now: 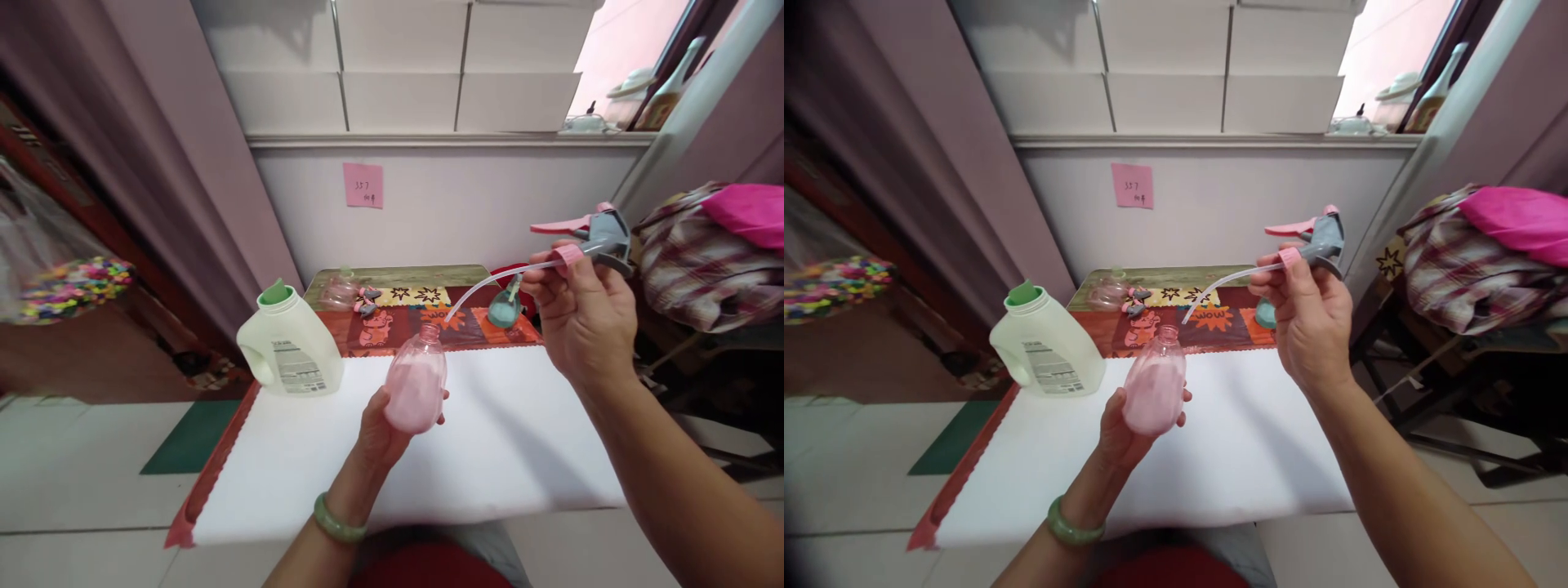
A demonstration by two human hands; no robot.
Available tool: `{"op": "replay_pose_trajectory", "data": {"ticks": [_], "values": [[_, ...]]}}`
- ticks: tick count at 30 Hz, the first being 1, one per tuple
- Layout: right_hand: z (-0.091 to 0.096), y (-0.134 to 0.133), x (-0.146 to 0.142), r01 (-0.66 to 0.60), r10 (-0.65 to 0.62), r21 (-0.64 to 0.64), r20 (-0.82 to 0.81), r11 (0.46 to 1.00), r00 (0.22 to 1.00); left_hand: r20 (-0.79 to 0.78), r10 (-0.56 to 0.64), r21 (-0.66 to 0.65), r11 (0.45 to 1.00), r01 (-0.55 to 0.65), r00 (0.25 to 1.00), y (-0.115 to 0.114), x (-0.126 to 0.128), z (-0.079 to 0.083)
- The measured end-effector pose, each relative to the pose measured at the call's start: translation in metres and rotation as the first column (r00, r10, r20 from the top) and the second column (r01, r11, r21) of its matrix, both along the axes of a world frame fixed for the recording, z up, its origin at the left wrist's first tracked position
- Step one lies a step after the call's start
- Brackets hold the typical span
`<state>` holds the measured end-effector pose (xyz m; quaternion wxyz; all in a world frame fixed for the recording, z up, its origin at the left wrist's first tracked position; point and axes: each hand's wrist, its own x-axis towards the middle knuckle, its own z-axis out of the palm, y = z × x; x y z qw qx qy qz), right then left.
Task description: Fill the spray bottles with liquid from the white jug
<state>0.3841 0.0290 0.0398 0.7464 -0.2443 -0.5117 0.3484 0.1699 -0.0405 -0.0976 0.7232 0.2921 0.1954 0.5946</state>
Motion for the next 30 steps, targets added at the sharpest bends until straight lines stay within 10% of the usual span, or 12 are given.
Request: {"op": "replay_pose_trajectory", "data": {"ticks": [19, 30], "values": [[-0.013, -0.019, -0.021, -0.012, 0.012, -0.054, 0.008, 0.998, 1.0, 0.017, 0.006, -0.08, 0.997, -0.004, 1.0, -0.013, -0.018, -0.009], [-0.059, -0.035, -0.046, -0.288, 0.389, -0.33, 0.3, 0.899, 0.871, 0.096, -0.094, -0.126, 0.986, 0.106, 0.991, -0.021, -0.008, 0.002]]}}
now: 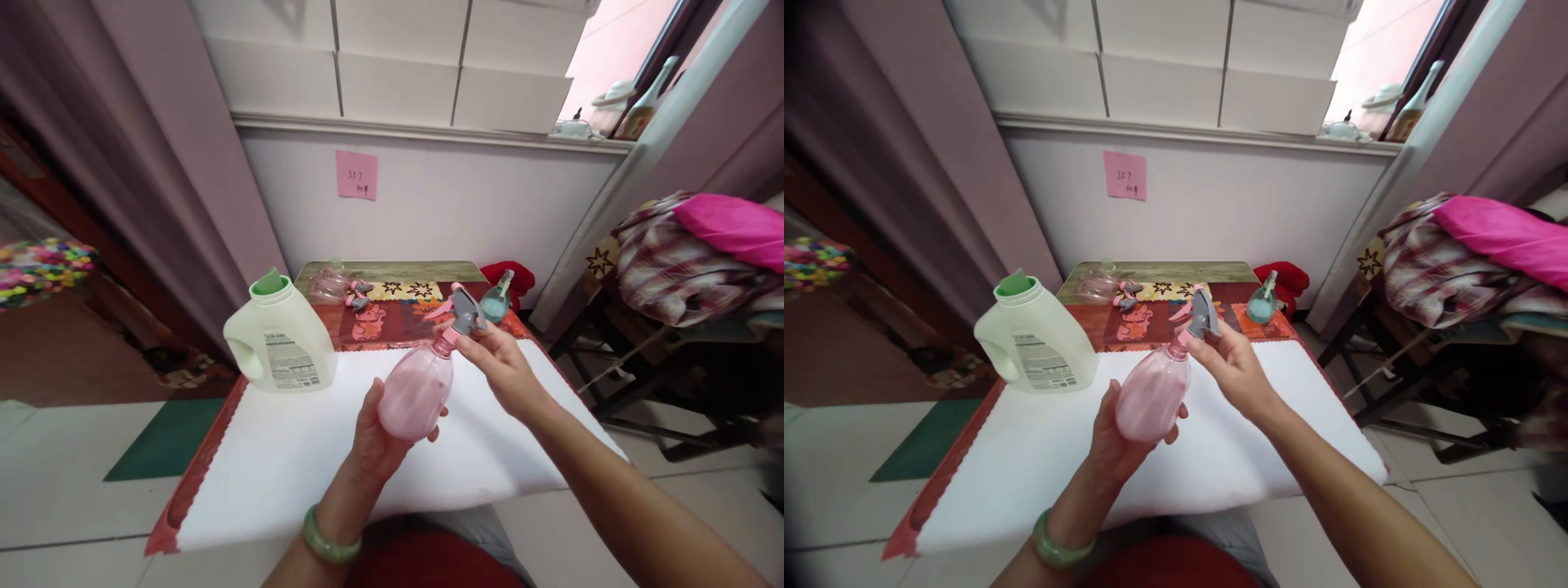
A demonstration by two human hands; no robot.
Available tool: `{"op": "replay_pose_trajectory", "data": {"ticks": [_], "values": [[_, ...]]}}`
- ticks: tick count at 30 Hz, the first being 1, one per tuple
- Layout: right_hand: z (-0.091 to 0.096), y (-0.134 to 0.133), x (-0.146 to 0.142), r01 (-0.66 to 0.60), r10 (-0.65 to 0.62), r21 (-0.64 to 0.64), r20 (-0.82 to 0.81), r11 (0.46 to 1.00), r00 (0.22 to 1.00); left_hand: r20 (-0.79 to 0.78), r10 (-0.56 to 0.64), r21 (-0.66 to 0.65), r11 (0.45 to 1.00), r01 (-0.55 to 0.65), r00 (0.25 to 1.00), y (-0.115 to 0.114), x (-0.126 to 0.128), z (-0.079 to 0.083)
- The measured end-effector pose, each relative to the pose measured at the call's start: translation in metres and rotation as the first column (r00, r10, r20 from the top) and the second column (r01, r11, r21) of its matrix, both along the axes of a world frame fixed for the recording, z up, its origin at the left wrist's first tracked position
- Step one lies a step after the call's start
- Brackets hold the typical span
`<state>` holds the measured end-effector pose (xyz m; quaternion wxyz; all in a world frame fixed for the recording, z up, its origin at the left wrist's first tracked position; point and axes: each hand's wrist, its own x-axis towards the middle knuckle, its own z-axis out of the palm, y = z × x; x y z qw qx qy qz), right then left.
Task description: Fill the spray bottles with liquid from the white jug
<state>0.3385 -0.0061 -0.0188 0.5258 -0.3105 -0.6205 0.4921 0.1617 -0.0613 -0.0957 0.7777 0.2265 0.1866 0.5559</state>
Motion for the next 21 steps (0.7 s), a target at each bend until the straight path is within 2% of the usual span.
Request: {"op": "replay_pose_trajectory", "data": {"ticks": [5, 13, 21], "values": [[-0.013, -0.002, -0.007, -0.085, 0.073, -0.117, -0.107, 0.989, 0.992, 0.092, -0.111, -0.08, 0.99, 0.119, 0.99, -0.005, 0.007, 0.004], [-0.002, -0.002, -0.004, -0.256, 0.22, -0.169, -0.206, 0.952, 0.953, 0.169, -0.233, -0.134, 0.957, 0.256, 0.958, -0.008, 0.007, 0.0], [-0.009, -0.007, -0.029, -0.187, 0.039, -0.317, -0.419, 0.93, 0.907, 0.164, -0.26, -0.122, 0.952, 0.282, 0.951, -0.009, 0.013, -0.001]]}}
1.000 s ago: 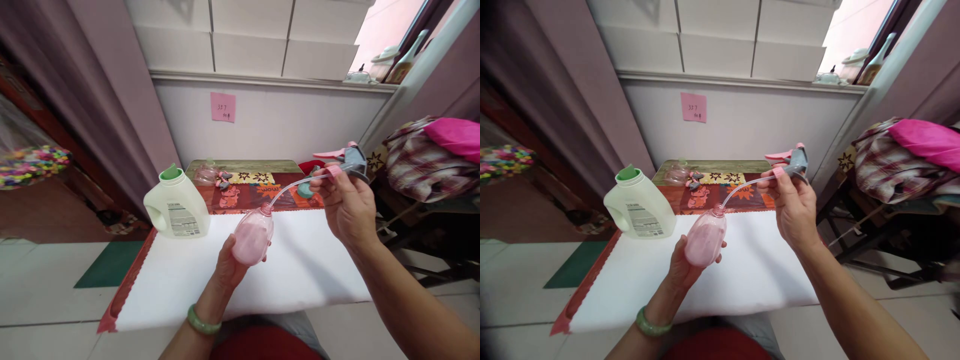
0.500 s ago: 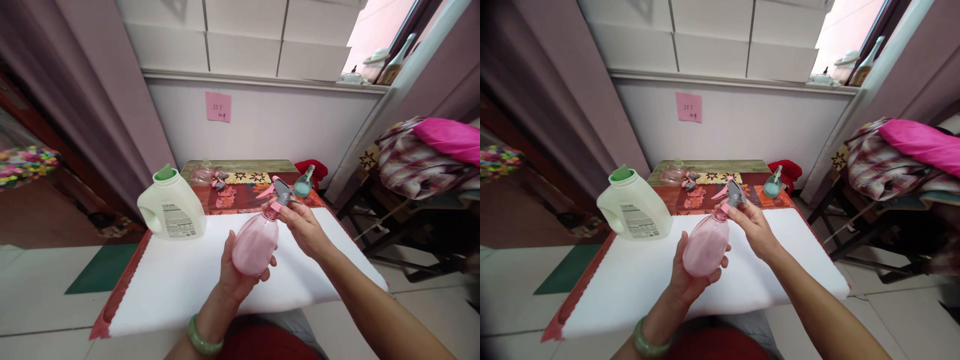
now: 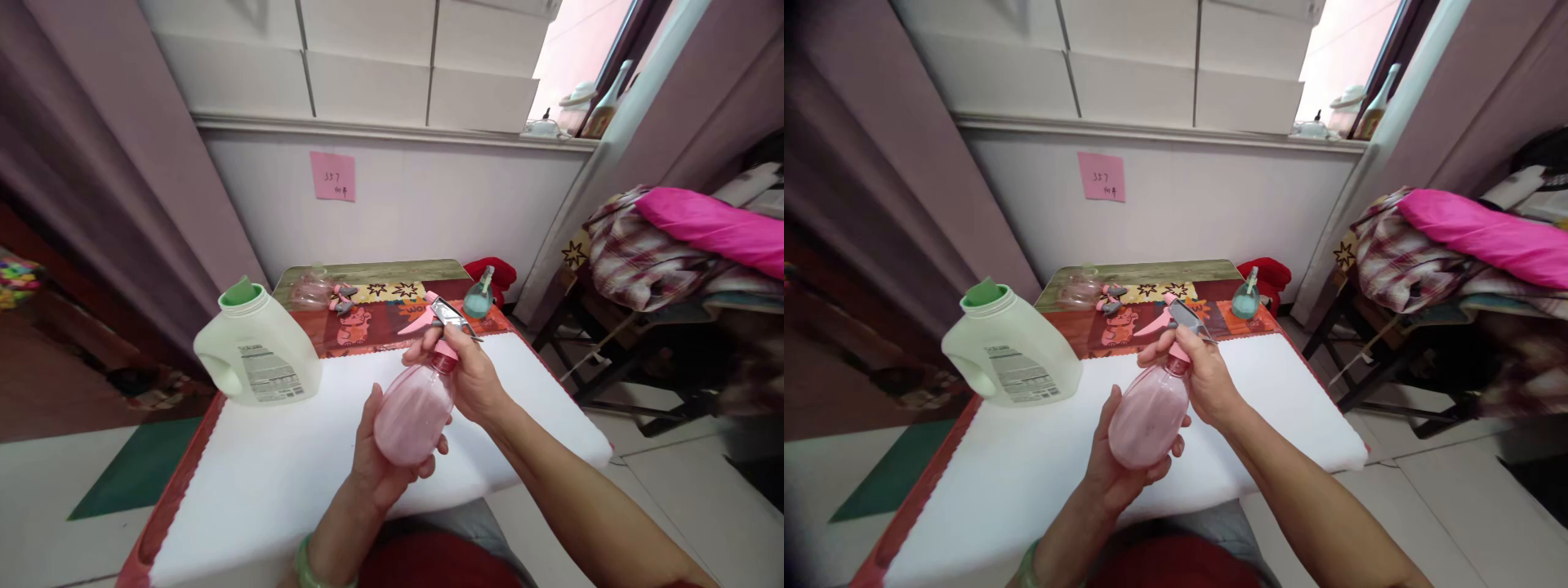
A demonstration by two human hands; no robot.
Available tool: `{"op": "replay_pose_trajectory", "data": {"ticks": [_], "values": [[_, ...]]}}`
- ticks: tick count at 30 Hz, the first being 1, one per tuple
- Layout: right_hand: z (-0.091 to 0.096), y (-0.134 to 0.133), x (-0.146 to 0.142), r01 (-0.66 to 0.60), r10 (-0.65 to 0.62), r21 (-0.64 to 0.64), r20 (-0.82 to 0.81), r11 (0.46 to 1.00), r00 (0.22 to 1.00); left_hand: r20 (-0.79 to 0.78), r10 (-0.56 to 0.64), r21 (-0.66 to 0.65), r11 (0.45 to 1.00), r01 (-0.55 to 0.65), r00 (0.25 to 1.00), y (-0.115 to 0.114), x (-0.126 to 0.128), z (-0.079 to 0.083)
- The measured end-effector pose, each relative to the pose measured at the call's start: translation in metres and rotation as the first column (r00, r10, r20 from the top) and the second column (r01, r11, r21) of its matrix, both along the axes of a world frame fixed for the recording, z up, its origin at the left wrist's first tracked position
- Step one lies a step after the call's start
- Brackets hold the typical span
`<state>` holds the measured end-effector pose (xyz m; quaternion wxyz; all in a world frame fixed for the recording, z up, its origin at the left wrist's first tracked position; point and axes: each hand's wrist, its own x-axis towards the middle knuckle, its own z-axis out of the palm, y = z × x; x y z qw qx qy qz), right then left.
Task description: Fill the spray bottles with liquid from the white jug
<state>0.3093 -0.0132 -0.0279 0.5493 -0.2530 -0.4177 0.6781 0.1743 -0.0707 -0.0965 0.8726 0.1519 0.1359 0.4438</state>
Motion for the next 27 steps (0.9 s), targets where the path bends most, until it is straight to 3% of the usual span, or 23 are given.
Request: {"op": "replay_pose_trajectory", "data": {"ticks": [10, 21, 24, 27], "values": [[0.003, 0.0, -0.005, 0.031, -0.029, 0.041, -0.053, 0.999, 0.998, -0.017, -0.099, -0.154, 0.983, 0.095, 0.995, 0.0, -0.006, 0.016], [-0.003, 0.008, -0.008, 0.033, -0.042, 0.27, 0.026, 0.962, 0.999, -0.085, -0.135, -0.278, 0.955, 0.107, 0.987, -0.001, -0.015, 0.021], [-0.007, 0.008, -0.012, 0.017, -0.031, 0.214, 0.063, 0.977, 0.998, -0.158, -0.062, -0.252, 0.967, 0.021, 0.986, -0.002, -0.018, 0.029], [-0.01, 0.008, -0.017, 0.047, -0.051, 0.106, 0.037, 0.993, 0.998, -0.311, 0.144, -0.128, 0.973, -0.191, 0.939, -0.005, -0.015, 0.037]]}}
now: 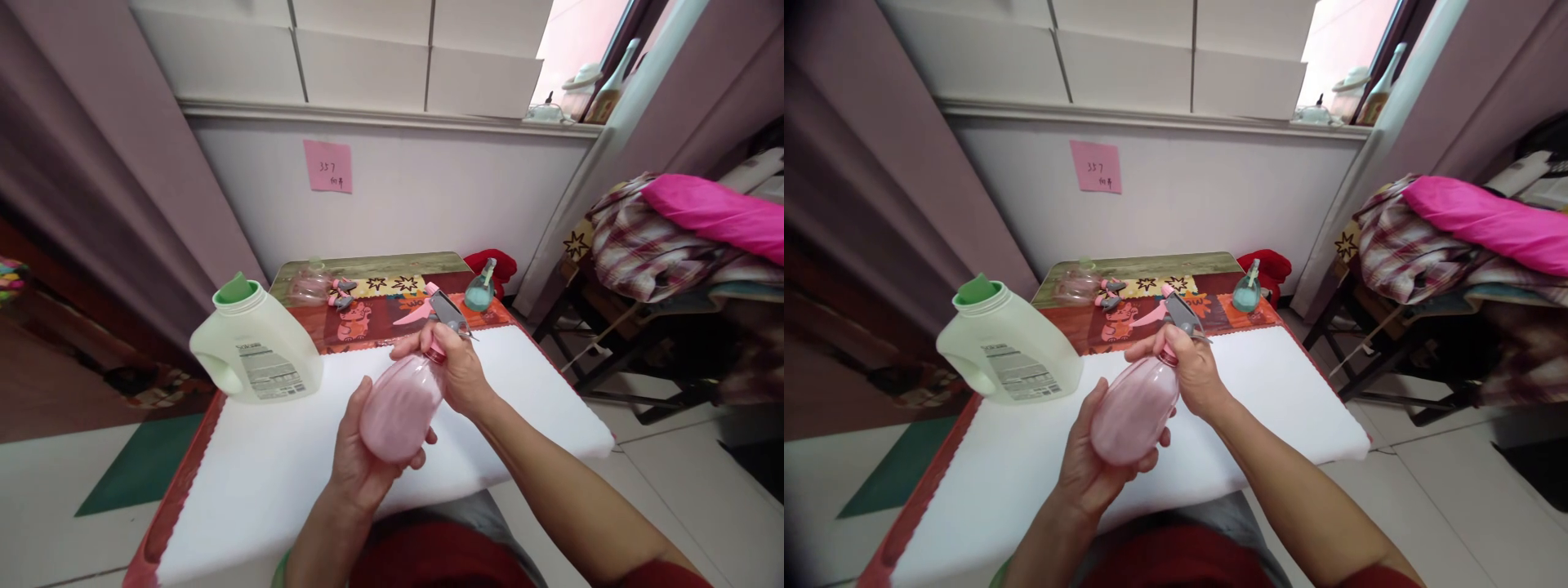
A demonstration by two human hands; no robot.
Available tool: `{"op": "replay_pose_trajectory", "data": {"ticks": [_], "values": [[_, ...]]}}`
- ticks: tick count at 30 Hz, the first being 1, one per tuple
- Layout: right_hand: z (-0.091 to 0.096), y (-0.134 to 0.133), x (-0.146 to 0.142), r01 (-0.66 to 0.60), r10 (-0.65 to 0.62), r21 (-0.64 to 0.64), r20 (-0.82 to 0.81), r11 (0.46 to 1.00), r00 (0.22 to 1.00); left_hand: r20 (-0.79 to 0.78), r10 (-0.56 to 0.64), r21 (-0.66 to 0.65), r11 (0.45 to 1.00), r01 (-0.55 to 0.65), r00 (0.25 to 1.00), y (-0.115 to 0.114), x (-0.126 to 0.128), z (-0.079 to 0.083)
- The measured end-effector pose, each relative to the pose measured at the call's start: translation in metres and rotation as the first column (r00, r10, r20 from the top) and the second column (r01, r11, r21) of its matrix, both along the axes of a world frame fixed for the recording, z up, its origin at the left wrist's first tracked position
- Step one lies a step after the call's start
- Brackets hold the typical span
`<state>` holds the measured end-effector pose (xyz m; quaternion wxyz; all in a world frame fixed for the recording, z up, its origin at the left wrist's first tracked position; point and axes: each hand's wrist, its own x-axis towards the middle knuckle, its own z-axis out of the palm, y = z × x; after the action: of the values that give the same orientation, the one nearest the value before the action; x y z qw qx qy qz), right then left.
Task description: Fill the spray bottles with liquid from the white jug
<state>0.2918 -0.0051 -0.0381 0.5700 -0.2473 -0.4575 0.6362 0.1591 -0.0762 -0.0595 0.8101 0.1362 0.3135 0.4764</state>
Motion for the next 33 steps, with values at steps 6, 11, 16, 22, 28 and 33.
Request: {"op": "replay_pose_trajectory", "data": {"ticks": [6, 11, 16, 22, 28, 33], "values": [[0.003, -0.003, -0.011, 0.101, -0.103, -0.171, -0.002, 0.98, 0.995, -0.456, 0.649, 0.61, 0.726, -0.317, 0.609, -0.01, 0.006, -0.022], [0.013, -0.01, -0.017, 0.102, -0.109, -0.24, -0.017, 0.965, 0.994, -0.135, 0.99, 0.956, 0.142, 0.256, -0.044, 0.0, -0.005, -0.048], [0.015, -0.015, -0.022, 0.12, -0.13, -0.284, -0.018, 0.951, 0.991, 0.226, 0.95, 0.819, -0.066, 0.57, -0.215, 0.012, -0.013, -0.048], [0.009, -0.012, -0.027, 0.13, -0.151, -0.239, -0.069, 0.962, 0.986, 0.111, 0.98, 0.87, -0.014, 0.493, -0.167, 0.01, -0.019, -0.051], [0.007, -0.015, -0.029, 0.117, -0.168, -0.225, -0.219, 0.967, 0.961, 0.077, 0.99, 0.995, -0.083, 0.048, 0.118, 0.003, 0.003, -0.038], [0.006, -0.016, -0.024, 0.189, -0.184, 0.008, -0.192, 0.982, 0.964, -0.204, 0.748, 0.361, 0.657, -0.662, 0.631, 0.0, 0.015, -0.004]]}}
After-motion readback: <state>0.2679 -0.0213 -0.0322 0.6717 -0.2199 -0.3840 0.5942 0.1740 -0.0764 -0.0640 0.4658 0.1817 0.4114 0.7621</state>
